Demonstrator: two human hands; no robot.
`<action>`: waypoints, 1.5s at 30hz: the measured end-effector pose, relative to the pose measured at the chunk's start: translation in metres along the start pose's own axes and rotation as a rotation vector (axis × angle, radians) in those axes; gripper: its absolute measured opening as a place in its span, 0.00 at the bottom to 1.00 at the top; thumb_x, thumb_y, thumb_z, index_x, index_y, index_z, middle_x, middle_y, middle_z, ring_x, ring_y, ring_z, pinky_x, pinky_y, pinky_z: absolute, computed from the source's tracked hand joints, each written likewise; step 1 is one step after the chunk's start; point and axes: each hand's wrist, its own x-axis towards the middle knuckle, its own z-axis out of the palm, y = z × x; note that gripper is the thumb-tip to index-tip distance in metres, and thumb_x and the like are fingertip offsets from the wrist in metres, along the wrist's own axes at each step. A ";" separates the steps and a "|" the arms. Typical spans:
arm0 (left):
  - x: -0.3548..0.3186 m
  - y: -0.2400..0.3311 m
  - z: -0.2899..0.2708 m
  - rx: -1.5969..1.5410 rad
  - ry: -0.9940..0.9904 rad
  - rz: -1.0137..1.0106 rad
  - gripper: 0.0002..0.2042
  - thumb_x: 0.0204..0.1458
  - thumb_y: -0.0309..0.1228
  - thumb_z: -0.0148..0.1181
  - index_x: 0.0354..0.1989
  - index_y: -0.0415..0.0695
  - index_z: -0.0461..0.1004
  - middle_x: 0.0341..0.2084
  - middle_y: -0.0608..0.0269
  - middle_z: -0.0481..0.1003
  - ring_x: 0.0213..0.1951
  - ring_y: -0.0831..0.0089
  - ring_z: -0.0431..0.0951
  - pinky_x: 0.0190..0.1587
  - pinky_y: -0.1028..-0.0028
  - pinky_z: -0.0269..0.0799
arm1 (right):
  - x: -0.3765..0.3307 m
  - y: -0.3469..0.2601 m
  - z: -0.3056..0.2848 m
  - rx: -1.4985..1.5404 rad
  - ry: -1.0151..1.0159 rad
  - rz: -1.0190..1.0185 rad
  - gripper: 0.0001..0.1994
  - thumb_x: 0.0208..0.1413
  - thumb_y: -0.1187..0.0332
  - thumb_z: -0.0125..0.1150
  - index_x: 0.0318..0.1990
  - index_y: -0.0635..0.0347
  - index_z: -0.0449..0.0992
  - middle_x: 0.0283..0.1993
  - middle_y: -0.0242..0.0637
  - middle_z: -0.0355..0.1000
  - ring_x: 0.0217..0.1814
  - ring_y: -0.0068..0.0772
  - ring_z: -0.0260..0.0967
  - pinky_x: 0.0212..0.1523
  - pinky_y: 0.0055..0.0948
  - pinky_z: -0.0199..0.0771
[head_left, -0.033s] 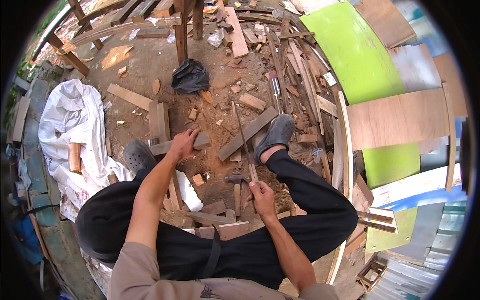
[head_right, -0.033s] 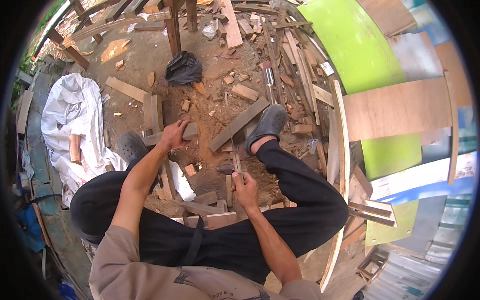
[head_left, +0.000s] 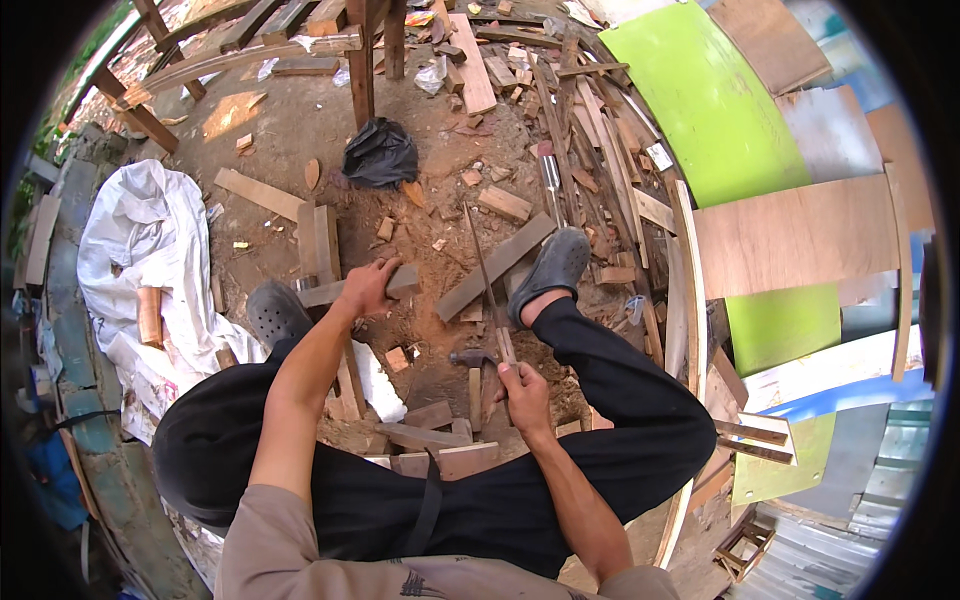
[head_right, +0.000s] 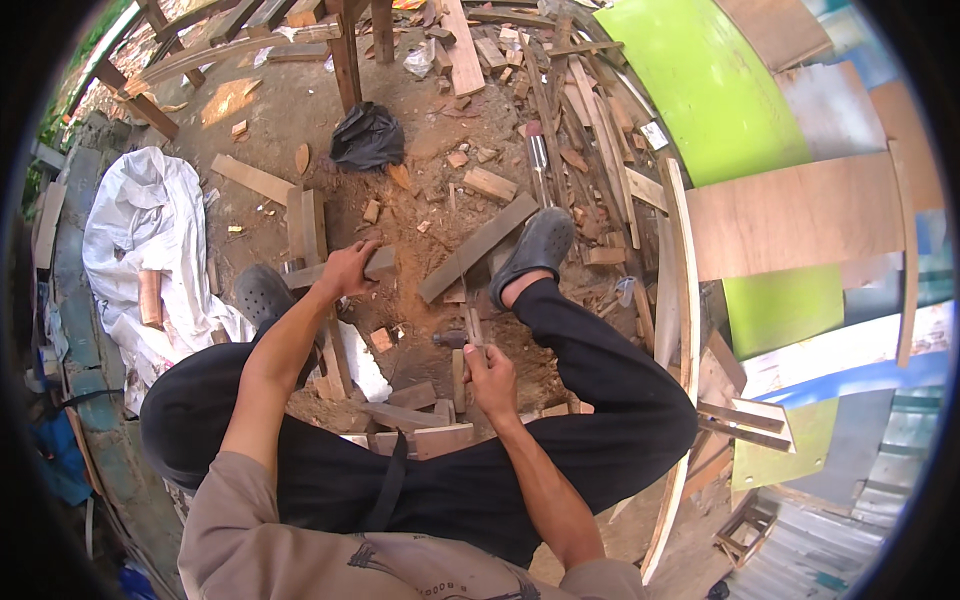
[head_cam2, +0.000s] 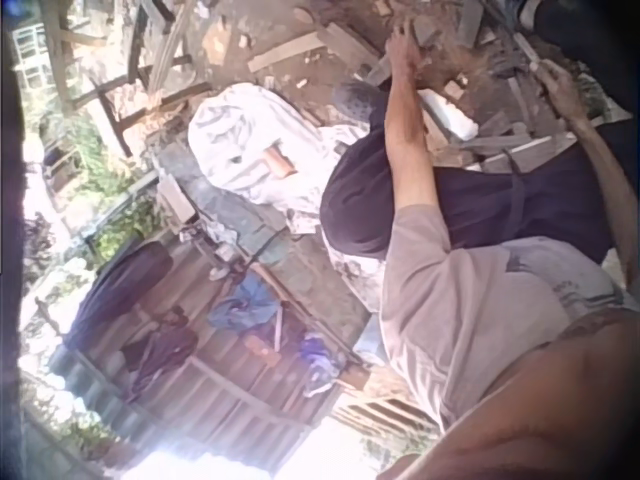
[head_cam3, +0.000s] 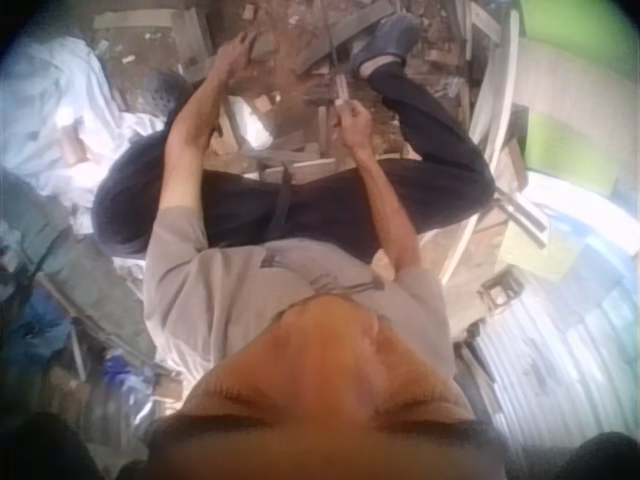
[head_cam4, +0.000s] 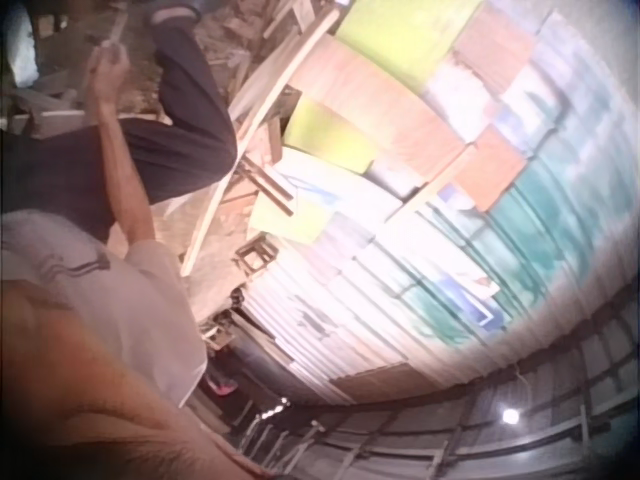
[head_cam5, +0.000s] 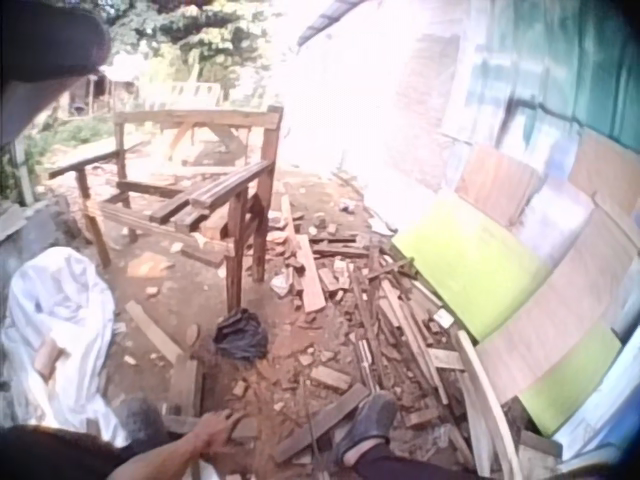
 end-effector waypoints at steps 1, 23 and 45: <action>0.003 -0.005 -0.005 -0.021 -0.046 0.027 0.43 0.38 0.47 0.71 0.67 0.47 0.66 0.49 0.46 0.77 0.49 0.49 0.80 0.52 0.56 0.77 | 0.000 0.000 0.000 -0.025 -0.006 0.010 0.16 0.67 0.59 0.60 0.30 0.62 0.74 0.22 0.28 0.69 0.23 0.19 0.67 0.28 0.23 0.70; 0.036 0.006 -0.045 -0.193 -0.133 -0.089 0.35 0.37 0.46 0.71 0.58 0.43 0.76 0.38 0.41 0.82 0.45 0.46 0.82 0.51 0.56 0.76 | -0.025 -0.044 0.017 -0.341 0.019 -0.139 0.20 0.64 0.53 0.60 0.35 0.65 0.77 0.22 0.50 0.69 0.23 0.42 0.68 0.29 0.42 0.65; 0.047 0.121 -0.191 -1.239 0.106 0.270 0.29 0.52 0.49 0.71 0.52 0.36 0.76 0.40 0.52 0.82 0.41 0.63 0.84 0.49 0.63 0.81 | -0.051 -0.123 -0.029 -0.132 0.104 -0.538 0.13 0.64 0.64 0.62 0.36 0.67 0.78 0.19 0.31 0.66 0.22 0.17 0.60 0.24 0.25 0.60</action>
